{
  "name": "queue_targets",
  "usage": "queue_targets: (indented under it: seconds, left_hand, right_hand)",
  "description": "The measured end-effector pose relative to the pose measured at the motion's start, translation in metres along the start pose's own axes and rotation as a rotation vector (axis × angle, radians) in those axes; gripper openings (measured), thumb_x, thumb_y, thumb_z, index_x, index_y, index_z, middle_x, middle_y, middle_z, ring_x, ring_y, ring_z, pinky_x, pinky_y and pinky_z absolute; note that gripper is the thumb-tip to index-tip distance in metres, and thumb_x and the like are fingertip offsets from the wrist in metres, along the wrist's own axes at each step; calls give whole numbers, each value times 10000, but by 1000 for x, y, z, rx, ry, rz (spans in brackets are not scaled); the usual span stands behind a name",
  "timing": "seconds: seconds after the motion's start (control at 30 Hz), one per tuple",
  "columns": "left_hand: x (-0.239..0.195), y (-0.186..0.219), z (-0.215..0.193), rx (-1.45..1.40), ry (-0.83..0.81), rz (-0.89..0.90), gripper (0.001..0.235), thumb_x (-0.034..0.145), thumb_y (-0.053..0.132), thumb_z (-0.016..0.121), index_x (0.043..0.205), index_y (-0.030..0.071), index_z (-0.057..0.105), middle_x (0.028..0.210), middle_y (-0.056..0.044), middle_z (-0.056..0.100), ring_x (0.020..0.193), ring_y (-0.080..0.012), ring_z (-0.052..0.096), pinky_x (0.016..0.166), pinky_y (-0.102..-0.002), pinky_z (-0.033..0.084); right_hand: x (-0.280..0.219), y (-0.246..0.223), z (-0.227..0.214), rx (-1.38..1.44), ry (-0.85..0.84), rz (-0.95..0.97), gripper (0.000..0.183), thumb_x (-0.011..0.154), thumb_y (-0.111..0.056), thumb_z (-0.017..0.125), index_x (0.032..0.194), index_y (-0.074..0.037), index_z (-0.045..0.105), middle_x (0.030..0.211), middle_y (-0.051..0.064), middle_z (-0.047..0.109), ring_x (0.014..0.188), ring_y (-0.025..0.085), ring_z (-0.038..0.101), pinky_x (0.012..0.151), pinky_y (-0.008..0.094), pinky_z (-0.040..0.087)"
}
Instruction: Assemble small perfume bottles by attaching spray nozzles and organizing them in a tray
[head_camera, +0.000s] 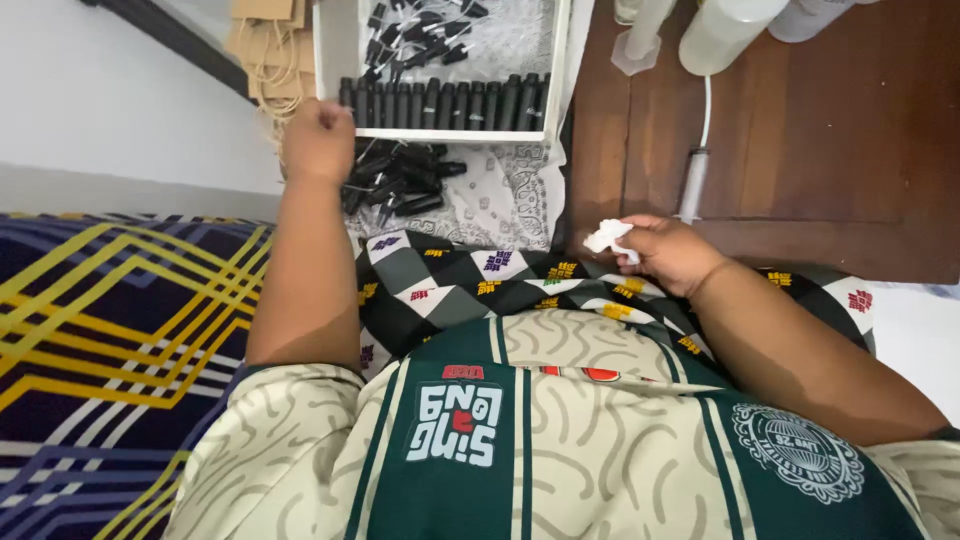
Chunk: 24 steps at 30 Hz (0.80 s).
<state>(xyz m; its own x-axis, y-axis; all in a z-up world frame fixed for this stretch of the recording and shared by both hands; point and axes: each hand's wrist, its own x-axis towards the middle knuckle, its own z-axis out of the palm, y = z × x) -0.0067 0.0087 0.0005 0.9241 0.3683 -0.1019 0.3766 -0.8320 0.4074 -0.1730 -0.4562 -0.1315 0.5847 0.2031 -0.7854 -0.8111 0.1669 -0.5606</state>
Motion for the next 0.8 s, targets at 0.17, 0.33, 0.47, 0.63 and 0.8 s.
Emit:
queue_targets:
  seconds: [0.17,0.33,0.47,0.63,0.8]
  left_hand:
    - [-10,-45,21,146,-115,-39,174,904,317,646,1067,342,700,1095,49,722,1113,-249,680,957,-418,534]
    - [-32,-33,9,246,-250,27,322,929,322,667,1250,303,680,1259,-20,681,1246,-297,611,1031,-481,488]
    - [-28,-35,30,385,-353,133,430,937,348,685,1360,275,652,1367,-89,616,1316,-367,549,1078,-553,440]
    - [-27,-40,47,448,-308,182,420,981,352,653,1395,291,611,1411,-71,565,1336,-368,500,1081,-576,406]
    - [-25,-41,51,521,-267,168,379,1039,427,516,1366,244,574,1418,-46,517,1352,-326,462,1095,-576,362]
  right_hand:
    - [22,22,-15,-35,2,-85,315,827,-100,706,1141,-98,687,811,113,695,688,184,704,649,345,652]
    - [18,24,-18,10,12,-85,341,836,-109,687,1177,-115,673,829,137,708,669,198,712,650,364,656]
    - [-4,11,-8,89,-34,-141,290,826,-103,716,1114,-105,679,830,136,718,670,195,719,671,367,659]
    - [-24,13,1,121,-110,-255,240,794,-3,773,1001,-96,696,787,103,716,656,186,726,678,340,658]
    - [-23,21,-2,170,-160,-290,132,858,-23,765,950,-71,683,752,94,678,645,205,720,700,400,670]
